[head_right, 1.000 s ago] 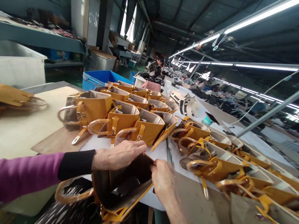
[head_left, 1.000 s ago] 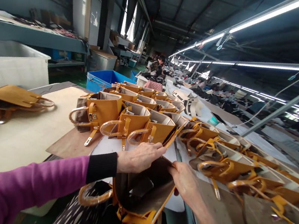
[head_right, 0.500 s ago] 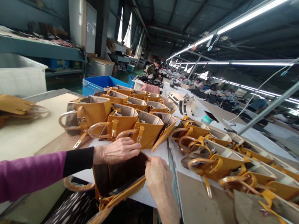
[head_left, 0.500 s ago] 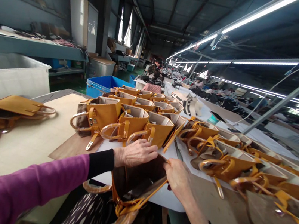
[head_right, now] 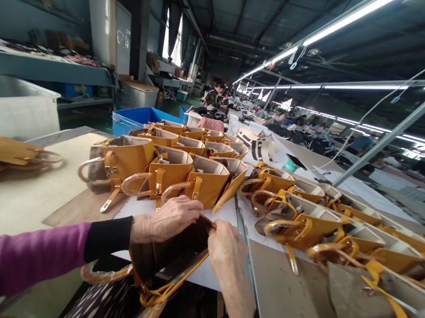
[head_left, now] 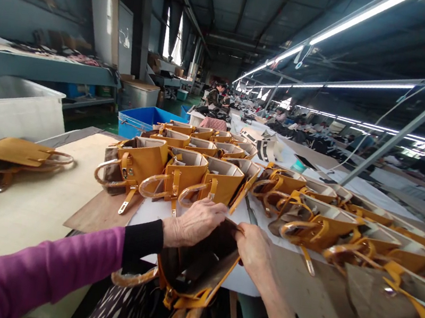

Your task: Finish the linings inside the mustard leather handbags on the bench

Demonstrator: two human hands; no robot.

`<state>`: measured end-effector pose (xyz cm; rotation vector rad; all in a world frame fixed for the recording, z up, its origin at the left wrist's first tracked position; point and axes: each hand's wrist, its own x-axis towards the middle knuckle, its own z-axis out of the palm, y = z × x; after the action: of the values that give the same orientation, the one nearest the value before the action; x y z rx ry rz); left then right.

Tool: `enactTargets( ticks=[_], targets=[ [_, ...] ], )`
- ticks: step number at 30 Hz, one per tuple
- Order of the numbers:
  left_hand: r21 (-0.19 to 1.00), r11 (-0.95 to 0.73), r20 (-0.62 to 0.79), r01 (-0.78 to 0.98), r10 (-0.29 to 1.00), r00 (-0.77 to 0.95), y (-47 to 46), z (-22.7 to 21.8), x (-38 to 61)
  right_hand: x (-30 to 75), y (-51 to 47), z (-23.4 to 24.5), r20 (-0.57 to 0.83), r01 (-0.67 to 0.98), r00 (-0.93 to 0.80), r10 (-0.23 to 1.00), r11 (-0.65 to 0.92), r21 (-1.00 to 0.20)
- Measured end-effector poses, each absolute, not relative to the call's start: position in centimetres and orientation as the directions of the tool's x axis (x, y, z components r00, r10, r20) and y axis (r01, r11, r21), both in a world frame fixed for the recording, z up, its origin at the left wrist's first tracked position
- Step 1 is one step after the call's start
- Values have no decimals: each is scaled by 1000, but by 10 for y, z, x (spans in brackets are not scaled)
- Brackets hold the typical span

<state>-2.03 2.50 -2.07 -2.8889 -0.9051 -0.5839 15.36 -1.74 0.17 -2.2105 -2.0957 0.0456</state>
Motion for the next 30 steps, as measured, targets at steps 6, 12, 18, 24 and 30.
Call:
enactTargets(
  ticks=[6,12,18,24,30],
  targets=[
    [208,-853,405,479,521,751,28,-25,-22,143,-14,10,63,996,84,994,-81,-41],
    [380,-816,422,436,572,703,32,-24,-26,145,-9,9,44,1000,6,999,-6,-3],
    [390,-800,405,456,593,696,36,-22,-23,139,-8,18,45,996,-43,998,40,79],
    [425,-759,433,493,649,626,41,-27,-21,128,-2,27,1,992,-102,995,101,79],
    [409,-766,440,495,641,628,41,-28,-21,133,-1,23,15,978,-123,992,119,171]
  ],
)
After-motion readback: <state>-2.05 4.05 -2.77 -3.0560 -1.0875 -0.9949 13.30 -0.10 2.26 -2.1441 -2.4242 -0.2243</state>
